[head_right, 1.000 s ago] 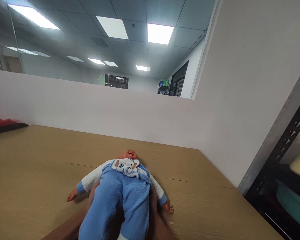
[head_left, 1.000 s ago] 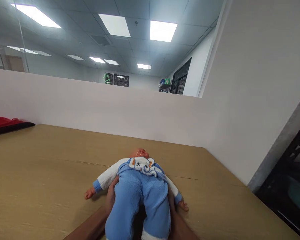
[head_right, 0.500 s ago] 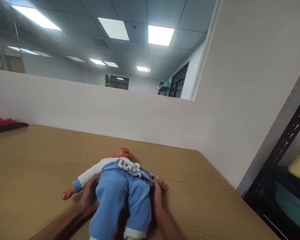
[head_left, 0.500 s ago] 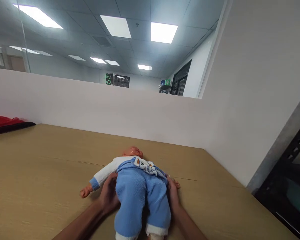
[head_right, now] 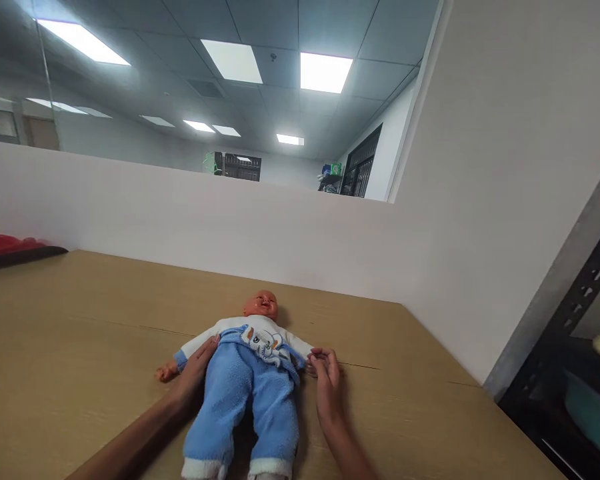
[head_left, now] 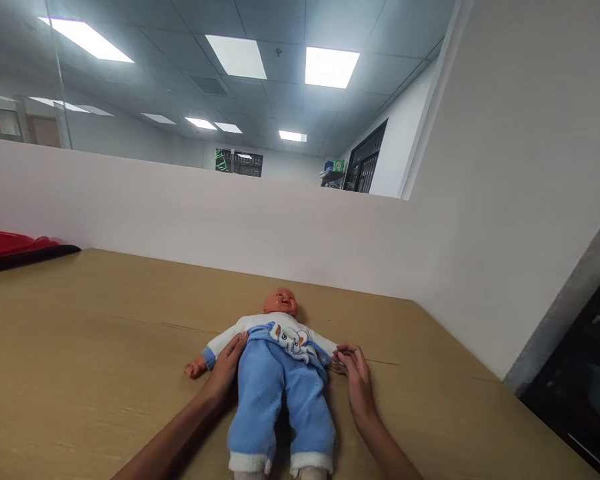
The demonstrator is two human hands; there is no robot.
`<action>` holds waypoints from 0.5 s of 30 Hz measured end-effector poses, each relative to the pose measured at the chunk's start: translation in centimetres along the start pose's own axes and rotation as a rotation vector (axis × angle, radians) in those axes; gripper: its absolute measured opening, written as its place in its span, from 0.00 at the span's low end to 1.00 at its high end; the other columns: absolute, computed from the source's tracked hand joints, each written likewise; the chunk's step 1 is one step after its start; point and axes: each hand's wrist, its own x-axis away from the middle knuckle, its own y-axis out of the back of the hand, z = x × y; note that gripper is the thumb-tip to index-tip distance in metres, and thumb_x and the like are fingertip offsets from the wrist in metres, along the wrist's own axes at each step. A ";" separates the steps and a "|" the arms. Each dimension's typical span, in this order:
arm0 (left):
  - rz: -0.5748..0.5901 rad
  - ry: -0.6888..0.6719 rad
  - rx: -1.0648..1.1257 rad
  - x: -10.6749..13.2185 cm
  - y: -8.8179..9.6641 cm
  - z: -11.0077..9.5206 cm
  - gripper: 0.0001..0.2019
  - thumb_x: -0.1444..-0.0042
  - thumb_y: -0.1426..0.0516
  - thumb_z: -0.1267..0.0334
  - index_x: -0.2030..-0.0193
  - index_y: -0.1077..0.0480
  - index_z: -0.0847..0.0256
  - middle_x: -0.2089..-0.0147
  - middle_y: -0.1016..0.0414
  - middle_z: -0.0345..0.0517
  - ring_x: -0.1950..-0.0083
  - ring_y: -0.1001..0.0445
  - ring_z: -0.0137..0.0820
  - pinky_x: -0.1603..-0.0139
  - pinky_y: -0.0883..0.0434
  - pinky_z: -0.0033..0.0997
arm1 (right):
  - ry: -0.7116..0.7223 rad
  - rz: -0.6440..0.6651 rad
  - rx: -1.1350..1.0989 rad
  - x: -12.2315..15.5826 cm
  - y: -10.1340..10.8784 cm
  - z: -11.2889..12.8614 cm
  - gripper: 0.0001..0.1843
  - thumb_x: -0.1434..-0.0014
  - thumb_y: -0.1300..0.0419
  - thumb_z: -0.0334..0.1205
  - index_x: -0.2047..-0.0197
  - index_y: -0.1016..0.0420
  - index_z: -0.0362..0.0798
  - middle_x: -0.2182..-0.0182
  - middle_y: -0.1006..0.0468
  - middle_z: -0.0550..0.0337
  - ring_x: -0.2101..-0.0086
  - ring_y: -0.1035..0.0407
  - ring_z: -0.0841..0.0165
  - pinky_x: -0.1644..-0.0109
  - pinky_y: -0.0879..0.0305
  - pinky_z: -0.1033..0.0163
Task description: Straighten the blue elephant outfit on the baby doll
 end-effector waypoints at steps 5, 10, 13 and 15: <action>-0.030 -0.144 -0.208 -2.0 1.7 0.8 0.32 0.50 0.31 0.34 0.50 0.24 0.59 0.36 0.21 0.56 0.27 0.34 0.57 0.18 0.49 0.54 | 0.179 0.025 0.179 -1.3 -3.3 4.1 0.17 0.39 0.43 0.57 0.57 0.34 0.52 0.59 0.24 0.53 0.56 0.25 0.54 0.49 0.29 0.51; 0.055 -0.154 -0.314 -1.1 1.3 1.0 0.28 0.42 0.38 0.31 0.54 0.26 0.56 0.51 0.18 0.49 0.40 0.24 0.51 0.29 0.31 0.50 | 0.385 0.559 0.374 -4.1 -11.4 10.0 0.08 0.34 0.44 0.44 0.55 0.28 0.51 0.57 0.18 0.55 0.56 0.22 0.62 0.49 0.27 0.58; 0.105 -0.141 -0.364 -0.5 1.0 1.2 0.26 0.40 0.38 0.34 0.52 0.25 0.56 0.46 0.18 0.52 0.35 0.26 0.52 0.27 0.32 0.50 | 0.425 0.858 0.604 -5.5 -16.6 11.3 0.10 0.35 0.40 0.35 0.52 0.21 0.50 0.55 0.15 0.55 0.52 0.23 0.60 0.43 0.28 0.54; 0.096 -0.119 -0.384 -0.4 0.9 1.5 0.29 0.39 0.39 0.35 0.44 0.27 0.56 0.34 0.24 0.57 0.24 0.36 0.54 0.20 0.42 0.51 | 0.403 1.078 0.759 -5.9 -19.6 10.9 0.12 0.40 0.34 0.29 0.53 0.19 0.49 0.56 0.15 0.56 0.53 0.22 0.59 0.42 0.27 0.51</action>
